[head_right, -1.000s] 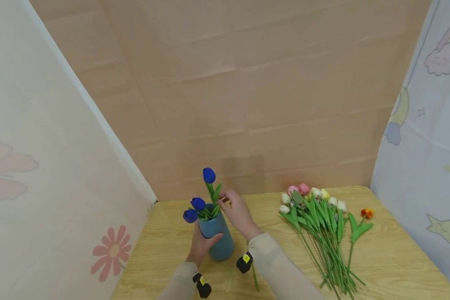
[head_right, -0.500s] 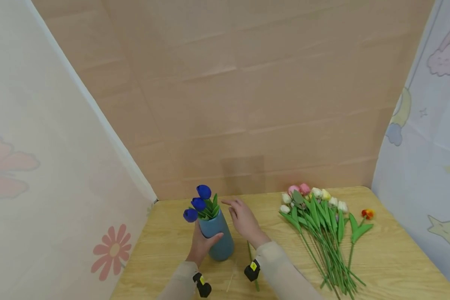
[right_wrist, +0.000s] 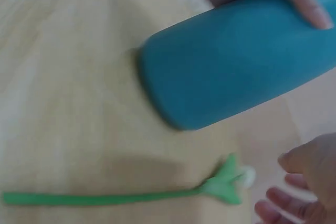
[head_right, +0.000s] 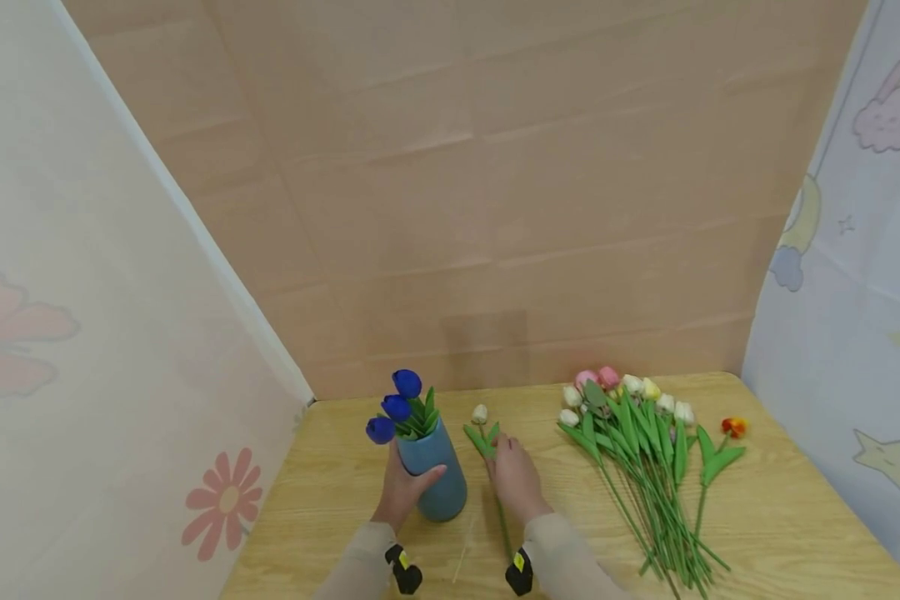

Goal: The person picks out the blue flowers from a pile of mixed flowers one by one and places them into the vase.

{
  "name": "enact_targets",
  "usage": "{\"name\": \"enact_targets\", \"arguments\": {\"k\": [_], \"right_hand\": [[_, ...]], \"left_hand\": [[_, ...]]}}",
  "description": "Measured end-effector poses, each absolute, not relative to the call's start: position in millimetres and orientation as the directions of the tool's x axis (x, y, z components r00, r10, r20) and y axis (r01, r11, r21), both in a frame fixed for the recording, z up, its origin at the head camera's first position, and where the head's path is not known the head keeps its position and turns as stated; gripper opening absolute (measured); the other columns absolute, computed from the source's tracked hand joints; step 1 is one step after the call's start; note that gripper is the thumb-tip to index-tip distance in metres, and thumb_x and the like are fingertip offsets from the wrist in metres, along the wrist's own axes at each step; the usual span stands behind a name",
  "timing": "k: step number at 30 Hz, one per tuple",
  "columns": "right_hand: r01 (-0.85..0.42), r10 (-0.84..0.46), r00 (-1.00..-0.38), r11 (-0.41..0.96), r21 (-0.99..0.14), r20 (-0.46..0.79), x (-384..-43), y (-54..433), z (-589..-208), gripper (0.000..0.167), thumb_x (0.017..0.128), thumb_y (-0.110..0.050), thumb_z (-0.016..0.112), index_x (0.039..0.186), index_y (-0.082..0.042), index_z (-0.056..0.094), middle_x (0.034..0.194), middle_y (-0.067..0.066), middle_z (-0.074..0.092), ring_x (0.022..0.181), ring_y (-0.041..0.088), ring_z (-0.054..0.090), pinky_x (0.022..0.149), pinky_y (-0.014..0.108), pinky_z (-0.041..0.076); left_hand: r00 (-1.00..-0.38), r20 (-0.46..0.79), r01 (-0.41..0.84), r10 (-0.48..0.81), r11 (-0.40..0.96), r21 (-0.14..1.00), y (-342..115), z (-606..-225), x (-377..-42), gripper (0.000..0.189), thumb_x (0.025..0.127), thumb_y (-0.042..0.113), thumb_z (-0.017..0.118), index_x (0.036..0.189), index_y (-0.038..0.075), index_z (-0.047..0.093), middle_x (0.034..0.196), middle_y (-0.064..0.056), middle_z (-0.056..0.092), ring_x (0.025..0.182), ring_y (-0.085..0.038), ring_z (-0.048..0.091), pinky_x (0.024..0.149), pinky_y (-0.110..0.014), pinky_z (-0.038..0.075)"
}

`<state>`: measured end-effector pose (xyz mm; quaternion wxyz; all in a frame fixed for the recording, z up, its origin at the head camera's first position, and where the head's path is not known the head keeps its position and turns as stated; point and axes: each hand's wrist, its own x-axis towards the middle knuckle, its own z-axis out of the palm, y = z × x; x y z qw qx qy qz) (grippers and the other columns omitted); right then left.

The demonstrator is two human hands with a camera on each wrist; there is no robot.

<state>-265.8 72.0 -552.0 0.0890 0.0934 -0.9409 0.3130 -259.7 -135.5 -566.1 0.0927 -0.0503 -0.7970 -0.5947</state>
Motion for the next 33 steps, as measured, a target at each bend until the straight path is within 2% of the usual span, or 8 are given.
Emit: {"name": "enact_targets", "arguments": {"k": [3,6,9,13,18,24,28,33], "right_hand": [[-0.153,-0.089,-0.985,0.854,-0.498,0.149,-256,74,-570,0.032,0.087,-0.019,0.072,0.099,0.004,0.054,0.084,0.015,0.056,0.066,0.025,0.056,0.052,0.036,0.047],[-0.097,-0.080,-0.995,0.880,-0.465,0.056,-244,74,-582,0.037,0.085,-0.024,0.074,0.094,0.004,0.052,0.082,0.017,0.054,0.065,0.030,0.056,0.052,0.043,0.048],[-0.087,-0.088,-0.996,0.888,-0.451,0.018,-236,73,-593,0.032,0.084,-0.019,0.074,0.094,0.003,0.053,0.083,0.017,0.055,0.070,0.033,0.057,0.056,0.046,0.049],[-0.132,-0.101,-0.990,0.892,-0.432,0.096,-231,73,-606,0.019,0.085,-0.008,0.069,0.092,0.003,0.055,0.079,0.014,0.056,0.067,0.029,0.058,0.054,0.042,0.050],[-0.192,-0.134,-0.980,0.812,-0.551,0.144,-228,87,-607,0.010,0.088,0.004,0.055,0.086,0.004,0.046,0.069,0.010,0.050,0.059,0.022,0.054,0.051,0.034,0.048],[-0.113,-0.111,-0.992,0.661,-0.742,0.052,-230,115,-598,0.005,0.098,0.002,0.040,0.093,0.001,0.041,0.061,0.002,0.043,0.050,0.011,0.039,0.041,0.020,0.032],[-0.093,-0.072,-0.996,0.649,-0.755,0.061,-236,134,-591,0.009,0.102,-0.007,0.041,0.104,0.000,0.046,0.064,0.002,0.047,0.048,0.010,0.040,0.040,0.020,0.032],[-0.123,0.011,-0.985,0.659,-0.742,0.173,-242,160,-581,0.018,0.104,-0.016,0.042,0.112,-0.002,0.049,0.084,0.008,0.059,0.056,0.008,0.047,0.044,0.024,0.039]], "left_hand": [[-0.978,0.204,0.186,-0.035,0.290,0.939,-136,-567,-259,0.101,0.076,0.041,0.082,0.152,0.017,0.019,0.147,-0.013,0.041,0.132,-0.035,0.045,0.104,-0.058,0.040],[-0.976,0.214,0.195,-0.036,0.289,0.937,-136,-568,-259,0.102,0.076,0.041,0.082,0.152,0.017,0.018,0.148,-0.014,0.041,0.132,-0.036,0.045,0.104,-0.058,0.040],[-0.972,0.232,0.213,-0.032,0.292,0.933,-136,-569,-258,0.102,0.076,0.040,0.082,0.152,0.016,0.018,0.147,-0.015,0.042,0.131,-0.037,0.046,0.103,-0.058,0.041],[-0.971,0.240,0.223,-0.021,0.289,0.931,-136,-568,-258,0.101,0.077,0.039,0.081,0.152,0.016,0.017,0.146,-0.016,0.043,0.130,-0.038,0.046,0.102,-0.058,0.041],[-0.973,0.230,0.217,-0.018,0.276,0.936,-137,-568,-259,0.100,0.077,0.038,0.081,0.152,0.018,0.019,0.145,-0.013,0.044,0.129,-0.035,0.048,0.102,-0.056,0.042],[-0.974,0.225,0.211,-0.025,0.268,0.940,-137,-569,-259,0.098,0.077,0.037,0.082,0.151,0.020,0.020,0.144,-0.012,0.045,0.128,-0.034,0.049,0.102,-0.056,0.042],[-0.975,0.219,0.203,-0.027,0.277,0.939,-137,-569,-260,0.098,0.077,0.039,0.081,0.152,0.020,0.020,0.145,-0.012,0.044,0.130,-0.035,0.047,0.102,-0.057,0.041],[-0.976,0.215,0.201,-0.020,0.279,0.939,-136,-569,-260,0.098,0.077,0.039,0.081,0.151,0.021,0.020,0.145,-0.012,0.044,0.130,-0.035,0.047,0.103,-0.058,0.041]]}}
